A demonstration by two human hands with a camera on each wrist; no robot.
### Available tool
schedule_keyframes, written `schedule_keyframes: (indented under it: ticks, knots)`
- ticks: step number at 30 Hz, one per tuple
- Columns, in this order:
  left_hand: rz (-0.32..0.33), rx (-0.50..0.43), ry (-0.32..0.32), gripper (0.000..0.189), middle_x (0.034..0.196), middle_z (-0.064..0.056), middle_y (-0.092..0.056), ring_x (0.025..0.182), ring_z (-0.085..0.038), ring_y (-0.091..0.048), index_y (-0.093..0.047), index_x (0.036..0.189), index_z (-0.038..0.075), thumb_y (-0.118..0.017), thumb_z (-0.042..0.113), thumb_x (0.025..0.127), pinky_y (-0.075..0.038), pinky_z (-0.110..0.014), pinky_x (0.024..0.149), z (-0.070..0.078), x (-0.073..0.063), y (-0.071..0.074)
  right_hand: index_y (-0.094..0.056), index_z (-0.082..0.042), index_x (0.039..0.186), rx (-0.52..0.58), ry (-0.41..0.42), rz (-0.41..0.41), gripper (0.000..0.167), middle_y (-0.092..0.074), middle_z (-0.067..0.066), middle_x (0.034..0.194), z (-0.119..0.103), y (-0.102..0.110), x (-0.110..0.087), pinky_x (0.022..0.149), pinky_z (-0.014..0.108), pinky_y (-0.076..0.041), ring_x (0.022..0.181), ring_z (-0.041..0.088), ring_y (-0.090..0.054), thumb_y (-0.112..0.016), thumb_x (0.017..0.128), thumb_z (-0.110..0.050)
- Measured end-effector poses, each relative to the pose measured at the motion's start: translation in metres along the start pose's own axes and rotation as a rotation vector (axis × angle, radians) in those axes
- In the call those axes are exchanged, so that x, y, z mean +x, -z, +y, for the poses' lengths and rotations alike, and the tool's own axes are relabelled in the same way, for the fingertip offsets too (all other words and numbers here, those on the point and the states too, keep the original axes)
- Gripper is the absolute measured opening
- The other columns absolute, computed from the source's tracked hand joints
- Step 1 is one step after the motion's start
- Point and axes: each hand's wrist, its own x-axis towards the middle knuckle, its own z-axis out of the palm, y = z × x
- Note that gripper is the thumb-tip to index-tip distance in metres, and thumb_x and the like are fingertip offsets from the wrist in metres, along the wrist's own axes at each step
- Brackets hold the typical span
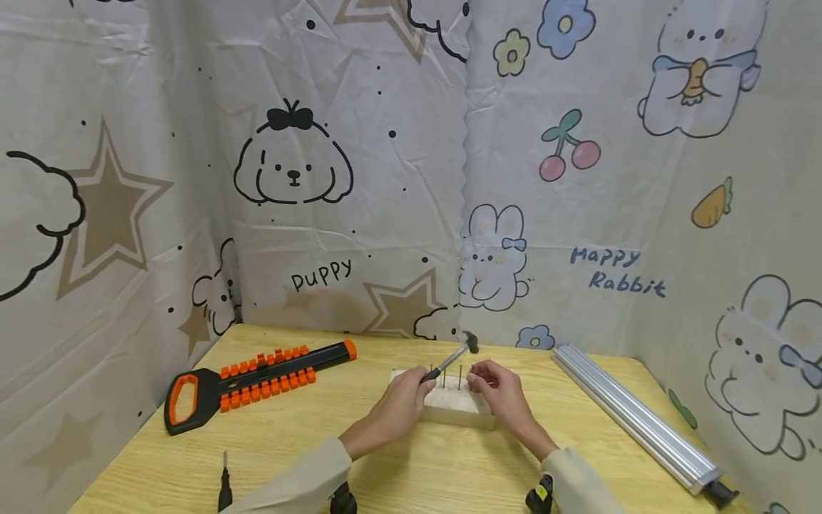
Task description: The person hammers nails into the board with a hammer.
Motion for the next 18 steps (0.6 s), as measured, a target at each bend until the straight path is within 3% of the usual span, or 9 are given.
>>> schedule_keyframes:
  ticks: [3,8,12,15,18]
  knots:
    - [-0.04,-0.032,0.032,0.021,0.073,0.002,-0.041,0.06,-0.005,-0.037,-0.059,0.092,-0.003,-0.053,0.007,0.11,-0.034,-0.02,0.053,-0.001,0.0,0.001,-0.073,0.001,0.101,-0.009,0.006,-0.006,0.005,-0.076,0.01,0.093,0.0,0.001,0.0,0.074,0.022,-0.057,0.082,0.014,-0.069,-0.073,0.097,-0.003]
    - [-0.039,-0.159,0.085,0.024,0.072,0.001,-0.042,0.058,-0.007,-0.037,-0.06,0.095,-0.005,-0.049,0.009,0.112,-0.033,-0.021,0.052,0.0,0.0,0.006,-0.073,0.002,0.103,0.007,0.013,-0.009,0.006,-0.075,0.012,0.094,-0.001,-0.001,0.002,0.073,0.023,-0.058,0.082,0.016,-0.07,-0.072,0.098,-0.001]
    - [-0.069,-0.177,0.134,0.025,0.069,0.002,-0.041,0.055,-0.007,-0.035,-0.063,0.096,-0.007,-0.049,0.008,0.111,-0.03,-0.02,0.05,0.003,0.0,0.01,-0.073,0.003,0.102,0.017,0.011,-0.014,0.005,-0.075,0.012,0.093,-0.002,-0.002,0.002,0.072,0.023,-0.058,0.081,0.016,-0.069,-0.072,0.098,-0.001]
    - [-0.056,-0.191,0.131,0.027,0.068,0.002,-0.041,0.054,-0.008,-0.035,-0.062,0.096,-0.006,-0.048,0.01,0.112,-0.031,-0.021,0.049,0.006,0.002,0.014,-0.073,0.004,0.104,0.015,-0.002,-0.02,0.008,-0.075,0.012,0.094,-0.002,-0.003,0.002,0.073,0.022,-0.058,0.081,0.015,-0.069,-0.072,0.097,-0.001]
    - [-0.089,-0.177,0.151,0.026,0.069,0.002,-0.04,0.054,-0.008,-0.035,-0.062,0.095,-0.004,-0.049,0.011,0.112,-0.03,-0.021,0.049,0.008,0.005,0.018,-0.073,0.004,0.104,0.007,0.012,-0.02,0.008,-0.075,0.011,0.093,-0.002,-0.004,0.002,0.072,0.023,-0.058,0.081,0.015,-0.07,-0.071,0.098,-0.002]
